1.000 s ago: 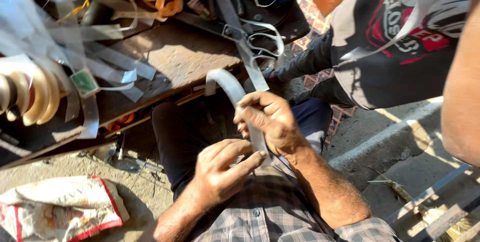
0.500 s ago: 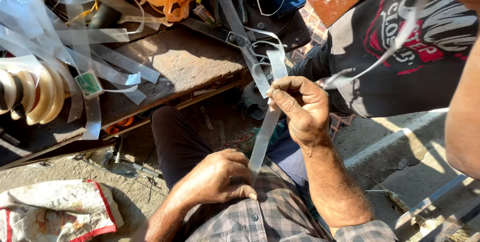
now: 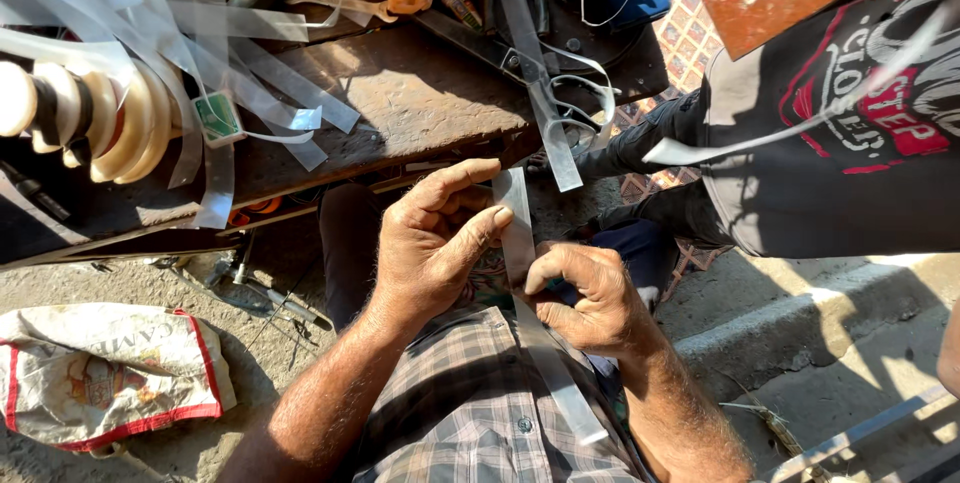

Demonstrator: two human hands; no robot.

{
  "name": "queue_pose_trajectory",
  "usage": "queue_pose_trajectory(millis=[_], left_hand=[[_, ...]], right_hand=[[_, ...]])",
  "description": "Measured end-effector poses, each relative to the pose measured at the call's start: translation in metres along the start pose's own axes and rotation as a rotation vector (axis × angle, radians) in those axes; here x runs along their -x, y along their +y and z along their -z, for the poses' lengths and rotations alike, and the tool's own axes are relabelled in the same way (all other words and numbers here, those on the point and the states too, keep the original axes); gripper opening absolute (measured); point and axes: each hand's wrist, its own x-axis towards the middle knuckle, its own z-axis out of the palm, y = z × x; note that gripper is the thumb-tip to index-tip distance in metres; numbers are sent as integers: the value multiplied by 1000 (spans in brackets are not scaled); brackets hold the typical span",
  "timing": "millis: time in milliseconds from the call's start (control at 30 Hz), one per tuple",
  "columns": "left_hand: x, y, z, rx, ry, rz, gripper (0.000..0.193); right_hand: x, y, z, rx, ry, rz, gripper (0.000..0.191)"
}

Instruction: The person sits at an outdoor workshop bench and folds small translucent plastic strips one at a time, creasing each piece between their fingers and setting finished pieces with the pile of strips on the bench. A second person nearby occasionally handles a metal cylinder.

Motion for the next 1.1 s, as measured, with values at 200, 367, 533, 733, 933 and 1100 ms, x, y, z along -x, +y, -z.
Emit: queue_pose_trajectory(millis=[200,367,533,733,933,1100], left_hand=[[16,4,-5,-103,-59,-28,49],[26,1,-9,-175,-97,-138,29],[26,3,6,-401,-123,-321,19],[29,9,9,-379,-160,-447,26],[34,13,2,-433,-91,-446,19],[36,15,3,-342,-84,-253,22]], right_hand=[[1,5,-11,-359,307,-107,27],[-2,13,-12,-406,339,-152,18],[4,12,-11,-448,233,-133,17],[3,3,-13,-478,197,-81,19],[0,-6,-14,-213,242,-3,16],[1,-10,-10,-143,263,69,18]])
